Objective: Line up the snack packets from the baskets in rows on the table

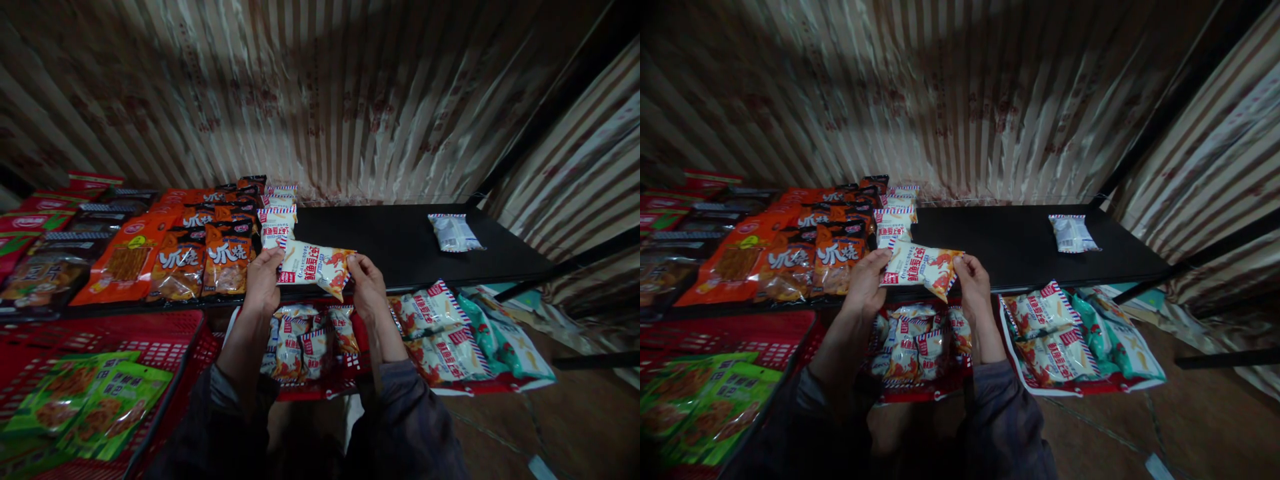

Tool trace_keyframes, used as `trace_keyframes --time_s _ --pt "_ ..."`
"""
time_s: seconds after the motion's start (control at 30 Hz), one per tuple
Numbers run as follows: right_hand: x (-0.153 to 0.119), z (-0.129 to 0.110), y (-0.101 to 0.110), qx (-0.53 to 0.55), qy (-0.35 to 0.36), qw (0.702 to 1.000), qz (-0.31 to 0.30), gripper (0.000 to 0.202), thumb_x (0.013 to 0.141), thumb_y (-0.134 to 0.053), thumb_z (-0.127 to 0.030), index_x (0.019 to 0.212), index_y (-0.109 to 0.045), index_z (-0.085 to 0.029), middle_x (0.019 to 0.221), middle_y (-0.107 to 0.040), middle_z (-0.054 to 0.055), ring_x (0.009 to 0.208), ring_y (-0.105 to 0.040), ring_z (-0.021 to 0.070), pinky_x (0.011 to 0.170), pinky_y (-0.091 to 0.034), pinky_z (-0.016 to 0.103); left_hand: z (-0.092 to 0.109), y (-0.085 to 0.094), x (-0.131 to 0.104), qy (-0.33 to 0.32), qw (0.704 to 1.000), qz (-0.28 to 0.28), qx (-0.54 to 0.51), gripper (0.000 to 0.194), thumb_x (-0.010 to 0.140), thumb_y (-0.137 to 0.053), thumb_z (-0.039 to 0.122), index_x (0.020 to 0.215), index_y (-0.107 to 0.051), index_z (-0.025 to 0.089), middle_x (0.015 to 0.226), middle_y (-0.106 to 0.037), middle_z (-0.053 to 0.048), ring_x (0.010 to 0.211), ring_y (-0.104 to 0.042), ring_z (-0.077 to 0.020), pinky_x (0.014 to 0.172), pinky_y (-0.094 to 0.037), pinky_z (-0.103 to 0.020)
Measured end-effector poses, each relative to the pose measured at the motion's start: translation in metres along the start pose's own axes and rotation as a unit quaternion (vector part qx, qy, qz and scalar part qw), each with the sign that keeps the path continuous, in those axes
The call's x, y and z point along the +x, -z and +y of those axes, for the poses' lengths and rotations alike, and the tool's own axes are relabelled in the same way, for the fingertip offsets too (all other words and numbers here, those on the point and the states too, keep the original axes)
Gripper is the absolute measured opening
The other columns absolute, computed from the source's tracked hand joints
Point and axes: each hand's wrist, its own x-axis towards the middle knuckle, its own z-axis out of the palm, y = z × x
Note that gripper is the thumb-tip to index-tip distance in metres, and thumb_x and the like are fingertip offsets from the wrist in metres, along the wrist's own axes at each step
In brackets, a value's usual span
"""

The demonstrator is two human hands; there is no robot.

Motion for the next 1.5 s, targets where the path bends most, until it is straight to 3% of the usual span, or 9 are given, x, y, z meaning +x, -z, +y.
trace_keyframes --time_s 0.13,0.37,0.5,0.57,0.7,0.87,1.2,1.37,1.5 --pt "-0.001 -0.004 0.003 -0.025 0.014 0.999 -0.036 0.036 0.056 -0.083 -0.042 0.079 -0.064 -0.022 0.072 -0.065 -0.004 0.063 -0.055 0.0119 0.063 -0.047 0.026 0.003 0.002 0.001 -0.042 0.999 0.005 0.021 0.025 0.052 -0.078 0.025 0.066 -0.06 0.017 0.059 -0.061 0.005 0.055 -0.054 -0.0085 0.06 -0.047 -0.022" --pt "0.0 -0.01 0.007 -0.044 0.068 0.997 -0.003 0.031 0.056 -0.084 -0.039 0.073 -0.065 -0.02 0.066 -0.062 -0.006 0.057 -0.05 0.0085 0.054 -0.041 0.021 0.007 0.011 0.006 -0.143 0.98 -0.049 0.129 0.02 0.057 -0.073 0.02 0.074 -0.064 0.019 0.065 -0.061 0.005 0.066 -0.057 -0.0093 0.068 -0.046 -0.021" --pt "-0.001 -0.014 0.005 -0.053 0.067 0.996 -0.005 0.027 0.056 -0.083 -0.037 0.07 -0.067 -0.02 0.06 -0.06 -0.007 0.048 -0.041 0.0048 0.043 -0.032 0.018 0.011 0.014 0.007 -0.165 0.976 -0.052 0.134 0.018 0.058 -0.072 0.022 0.073 -0.063 0.019 0.065 -0.06 0.005 0.061 -0.055 -0.0083 0.061 -0.044 -0.02" --pt "-0.002 -0.015 0.004 -0.044 0.06 0.997 -0.009 0.027 0.055 -0.084 -0.036 0.07 -0.068 -0.02 0.062 -0.061 -0.006 0.049 -0.045 0.0053 0.042 -0.034 0.018 0.013 0.014 0.006 -0.177 0.974 -0.057 0.134 0.02 0.059 -0.073 0.025 0.075 -0.063 0.019 0.066 -0.06 0.005 0.055 -0.052 -0.007 0.052 -0.041 -0.019" --pt "-0.001 -0.015 0.001 0.0 0.046 0.999 0.0 0.032 0.049 -0.088 -0.034 0.071 -0.07 -0.021 0.07 -0.066 -0.005 0.063 -0.06 0.0103 0.059 -0.053 0.025 0.012 0.015 0.006 -0.178 0.975 -0.082 0.11 0.023 0.061 -0.074 0.028 0.076 -0.06 0.019 0.068 -0.06 0.005 0.051 -0.054 -0.0072 0.049 -0.043 -0.02" --pt "0.0 -0.012 0.006 -0.03 0.083 0.996 -0.031 0.028 0.052 -0.088 -0.032 0.073 -0.073 -0.021 0.073 -0.068 -0.003 0.071 -0.063 0.0142 0.075 -0.055 0.034 0.01 0.016 0.009 -0.203 0.973 -0.088 0.062 0.019 0.062 -0.074 0.023 0.073 -0.059 0.019 0.068 -0.062 0.005 0.063 -0.058 -0.0079 0.063 -0.046 -0.019" --pt "-0.008 -0.037 0.021 -0.078 0.19 0.972 -0.119 0.012 0.065 -0.081 -0.023 0.075 -0.075 -0.025 0.085 -0.065 0.0 0.084 -0.061 0.0156 0.077 -0.05 0.031 0.015 0.013 0.001 -0.146 0.98 -0.13 0.049 0.017 0.057 -0.074 0.02 0.071 -0.065 0.018 0.07 -0.064 0.003 0.069 -0.058 -0.0105 0.071 -0.046 -0.023" --pt "-0.008 -0.039 0.024 -0.111 0.22 0.957 -0.155 0.009 0.071 -0.077 -0.022 0.078 -0.075 -0.028 0.087 -0.064 0.0 0.089 -0.061 0.0164 0.083 -0.049 0.034 0.006 0.015 0.005 -0.138 0.982 -0.097 0.09 0.015 0.056 -0.067 0.017 0.071 -0.064 0.019 0.064 -0.062 0.005 0.061 -0.055 -0.0086 0.061 -0.044 -0.019" --pt "-0.008 -0.037 0.028 -0.159 0.201 0.948 -0.189 0.008 0.073 -0.077 -0.025 0.08 -0.076 -0.029 0.09 -0.063 0.001 0.093 -0.061 0.0181 0.088 -0.049 0.038 0.005 0.017 0.006 -0.117 0.984 -0.092 0.095 0.016 0.059 -0.066 0.022 0.074 -0.061 0.02 0.069 -0.063 0.003 0.06 -0.056 -0.0094 0.056 -0.045 -0.02"
